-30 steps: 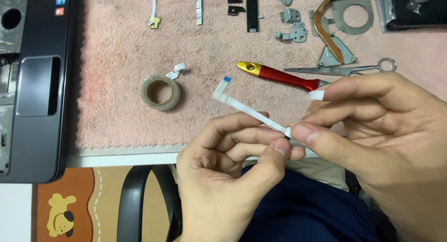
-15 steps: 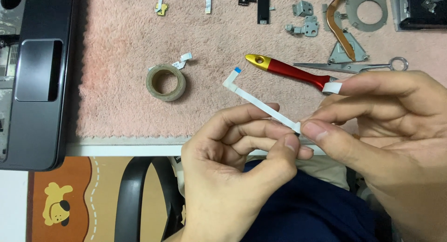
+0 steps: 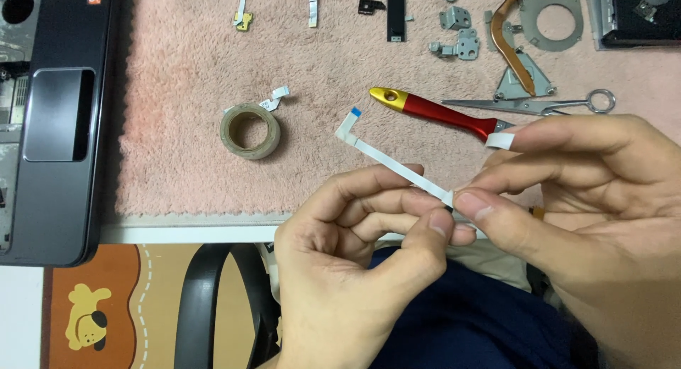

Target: The person handles a small white ribbon cable, peeling back its protective liner and folding it. They then use tweezers to adjust the cable. The workspace contains disassembled laptop parts, tools, and a roll of tape.

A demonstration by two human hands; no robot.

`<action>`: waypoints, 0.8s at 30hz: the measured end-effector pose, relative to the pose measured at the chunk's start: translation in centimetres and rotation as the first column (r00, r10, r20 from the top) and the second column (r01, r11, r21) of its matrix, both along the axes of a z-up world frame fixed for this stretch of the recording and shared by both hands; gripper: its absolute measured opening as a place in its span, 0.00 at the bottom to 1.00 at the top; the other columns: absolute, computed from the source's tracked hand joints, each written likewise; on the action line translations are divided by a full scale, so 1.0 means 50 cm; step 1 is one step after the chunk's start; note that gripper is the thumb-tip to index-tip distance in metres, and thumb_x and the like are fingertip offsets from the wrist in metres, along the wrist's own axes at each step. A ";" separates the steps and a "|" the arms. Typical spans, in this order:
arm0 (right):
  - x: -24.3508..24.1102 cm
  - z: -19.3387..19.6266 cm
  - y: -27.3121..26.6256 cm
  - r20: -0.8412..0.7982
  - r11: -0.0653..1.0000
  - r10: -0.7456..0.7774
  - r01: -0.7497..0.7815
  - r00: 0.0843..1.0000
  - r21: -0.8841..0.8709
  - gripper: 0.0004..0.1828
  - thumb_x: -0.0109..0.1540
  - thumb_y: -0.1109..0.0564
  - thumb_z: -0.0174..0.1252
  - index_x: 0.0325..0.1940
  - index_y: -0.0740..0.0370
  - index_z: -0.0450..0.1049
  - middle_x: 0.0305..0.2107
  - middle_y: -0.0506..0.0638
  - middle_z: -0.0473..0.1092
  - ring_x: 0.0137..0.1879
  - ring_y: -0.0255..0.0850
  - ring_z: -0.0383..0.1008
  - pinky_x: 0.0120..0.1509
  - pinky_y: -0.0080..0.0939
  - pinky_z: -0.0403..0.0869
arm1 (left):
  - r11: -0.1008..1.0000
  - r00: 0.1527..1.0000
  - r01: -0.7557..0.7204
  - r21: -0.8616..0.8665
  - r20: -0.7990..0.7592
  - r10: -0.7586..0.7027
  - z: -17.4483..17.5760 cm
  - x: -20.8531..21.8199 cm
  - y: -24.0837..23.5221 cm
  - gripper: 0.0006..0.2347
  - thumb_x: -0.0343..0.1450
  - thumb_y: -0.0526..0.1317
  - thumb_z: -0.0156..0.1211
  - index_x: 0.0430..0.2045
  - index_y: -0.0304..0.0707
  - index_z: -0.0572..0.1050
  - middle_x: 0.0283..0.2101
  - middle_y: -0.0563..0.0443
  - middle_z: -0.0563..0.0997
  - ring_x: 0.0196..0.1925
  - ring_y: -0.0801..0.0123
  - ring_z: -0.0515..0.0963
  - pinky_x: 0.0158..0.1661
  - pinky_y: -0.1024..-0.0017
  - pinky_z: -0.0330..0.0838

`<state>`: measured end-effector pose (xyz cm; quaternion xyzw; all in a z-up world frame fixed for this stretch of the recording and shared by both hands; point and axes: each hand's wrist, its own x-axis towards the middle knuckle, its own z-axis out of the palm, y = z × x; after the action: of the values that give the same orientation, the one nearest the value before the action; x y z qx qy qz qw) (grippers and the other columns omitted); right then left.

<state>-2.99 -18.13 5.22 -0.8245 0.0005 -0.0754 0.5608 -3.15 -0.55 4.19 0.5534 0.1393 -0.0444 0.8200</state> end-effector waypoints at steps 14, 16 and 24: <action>0.001 0.005 0.016 -0.019 0.997 -0.051 0.052 0.999 0.053 0.32 0.56 0.79 0.74 0.61 0.78 0.71 0.39 0.67 0.84 0.48 0.48 0.91 0.63 0.43 0.91 | 0.997 0.993 0.074 0.014 0.091 -0.075 -0.013 0.003 0.007 0.14 0.68 0.29 0.78 0.47 0.25 0.85 0.35 0.41 0.93 0.35 0.74 0.91 0.43 0.74 0.92; 0.001 0.002 0.015 0.010 0.996 -0.024 0.023 1.000 0.088 0.31 0.55 0.80 0.72 0.61 0.78 0.70 0.40 0.68 0.84 0.49 0.49 0.91 0.61 0.43 0.92 | 0.996 0.992 0.091 0.008 0.092 -0.092 -0.017 0.007 0.010 0.15 0.68 0.31 0.79 0.48 0.25 0.85 0.34 0.42 0.92 0.33 0.75 0.89 0.41 0.75 0.91; 0.006 0.021 0.030 -0.031 0.994 -0.105 0.104 0.994 -0.018 0.31 0.50 0.72 0.80 0.57 0.74 0.81 0.35 0.60 0.89 0.42 0.42 0.94 0.58 0.35 0.91 | 0.996 0.989 0.084 -0.034 0.125 -0.079 -0.043 0.015 0.010 0.16 0.69 0.28 0.76 0.52 0.21 0.86 0.33 0.47 0.90 0.34 0.75 0.88 0.41 0.75 0.87</action>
<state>-2.66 -16.66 6.28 -0.8290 0.0520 -0.0915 0.5492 -2.39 -0.07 2.02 0.5443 0.0649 -0.0463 0.8351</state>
